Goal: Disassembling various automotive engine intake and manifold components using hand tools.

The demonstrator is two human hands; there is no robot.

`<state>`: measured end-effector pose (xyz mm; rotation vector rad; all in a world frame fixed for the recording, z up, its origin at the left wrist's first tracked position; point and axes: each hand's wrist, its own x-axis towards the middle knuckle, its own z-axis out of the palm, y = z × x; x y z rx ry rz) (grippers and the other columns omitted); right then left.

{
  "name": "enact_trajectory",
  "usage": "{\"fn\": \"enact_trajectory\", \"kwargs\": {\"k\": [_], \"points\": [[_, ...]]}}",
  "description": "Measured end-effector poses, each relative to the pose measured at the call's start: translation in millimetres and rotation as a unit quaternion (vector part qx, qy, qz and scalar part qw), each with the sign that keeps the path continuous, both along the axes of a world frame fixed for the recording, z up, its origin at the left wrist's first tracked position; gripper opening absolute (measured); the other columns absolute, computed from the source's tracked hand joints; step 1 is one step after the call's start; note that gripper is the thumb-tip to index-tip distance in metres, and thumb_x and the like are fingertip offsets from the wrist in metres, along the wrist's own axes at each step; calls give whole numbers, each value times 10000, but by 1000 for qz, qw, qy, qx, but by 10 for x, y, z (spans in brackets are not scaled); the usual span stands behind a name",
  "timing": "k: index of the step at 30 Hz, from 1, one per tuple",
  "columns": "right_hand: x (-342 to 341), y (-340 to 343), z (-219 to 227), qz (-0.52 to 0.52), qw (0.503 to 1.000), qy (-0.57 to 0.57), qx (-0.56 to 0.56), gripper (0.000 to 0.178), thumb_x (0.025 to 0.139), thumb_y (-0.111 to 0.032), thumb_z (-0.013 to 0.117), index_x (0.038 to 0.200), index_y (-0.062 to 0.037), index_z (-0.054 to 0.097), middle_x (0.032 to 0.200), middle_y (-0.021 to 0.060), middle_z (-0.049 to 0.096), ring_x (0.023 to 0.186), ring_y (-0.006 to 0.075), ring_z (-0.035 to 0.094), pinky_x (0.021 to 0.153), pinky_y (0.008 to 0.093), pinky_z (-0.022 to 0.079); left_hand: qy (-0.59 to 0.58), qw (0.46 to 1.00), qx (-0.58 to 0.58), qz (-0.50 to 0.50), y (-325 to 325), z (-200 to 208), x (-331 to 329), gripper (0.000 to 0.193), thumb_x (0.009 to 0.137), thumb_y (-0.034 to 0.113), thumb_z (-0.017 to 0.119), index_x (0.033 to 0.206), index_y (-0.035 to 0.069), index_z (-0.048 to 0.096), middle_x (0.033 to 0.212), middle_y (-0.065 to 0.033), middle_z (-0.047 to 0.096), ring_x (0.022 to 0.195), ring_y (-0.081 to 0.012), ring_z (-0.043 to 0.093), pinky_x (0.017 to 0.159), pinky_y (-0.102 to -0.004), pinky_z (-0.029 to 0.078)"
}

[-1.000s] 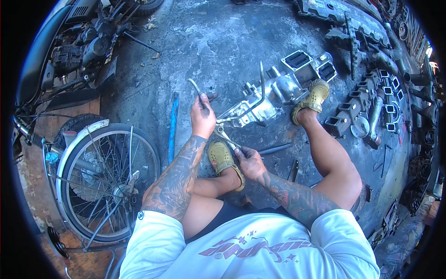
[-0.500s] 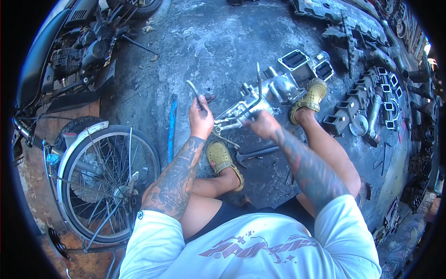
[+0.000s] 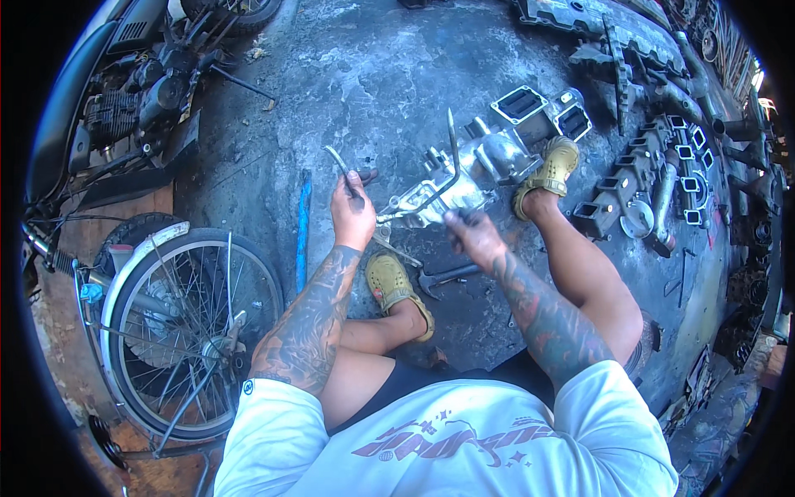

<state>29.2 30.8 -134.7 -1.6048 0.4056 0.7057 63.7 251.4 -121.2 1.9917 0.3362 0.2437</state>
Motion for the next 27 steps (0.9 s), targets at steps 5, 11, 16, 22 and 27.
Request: {"fn": "enact_trajectory", "kwargs": {"k": [5, 11, 16, 22, 27], "points": [[-665, 280, 54, 16, 995, 37, 93, 345, 892, -328, 588, 985, 2, 623, 715, 9, 605, 578, 77, 487, 527, 241, 422, 8, 1000, 0, -1, -20, -71, 32, 376, 988, 256, 340, 914, -28, 576, 906, -155, 669, 864, -259, 651, 781, -345, 480], [-849, 434, -60, 25, 994, 51, 90, 306, 959, -236, 451, 980, 26, 607, 767, 54, 613, 712, 104, 517, 682, 272, 441, 2, 996, -90, 2, -45, -108, 10, 352, 988, 249, 348, 928, -46, 531, 919, -172, 661, 882, -243, 662, 769, -333, 505], [-764, 387, -118, 87, 996, -29, 15, 312, 934, -255, 480, 970, 29, 604, 788, 160, 625, 707, 183, 556, 696, 318, 448, 43, 991, -127, -7, -56, -72, 2, 351, 989, 248, 346, 951, -54, 521, 941, -167, 657, 882, -226, 661, 765, -314, 507], [-855, 520, -91, 63, 995, -51, -56, 326, 924, -276, 496, 951, 27, 615, 820, 211, 634, 723, 240, 592, 716, 343, 455, 36, 989, -143, -2, -59, -98, 22, 349, 989, 246, 346, 937, -54, 516, 934, -165, 660, 865, -221, 663, 747, -312, 509], [-840, 611, 20, 10, 1000, 4, 2, 320, 917, -275, 514, 943, 25, 623, 855, 222, 642, 773, 245, 616, 752, 354, 459, 12, 993, -114, 0, -45, -125, 22, 346, 988, 245, 346, 929, -51, 515, 921, -160, 664, 855, -216, 665, 743, -313, 507]]}}
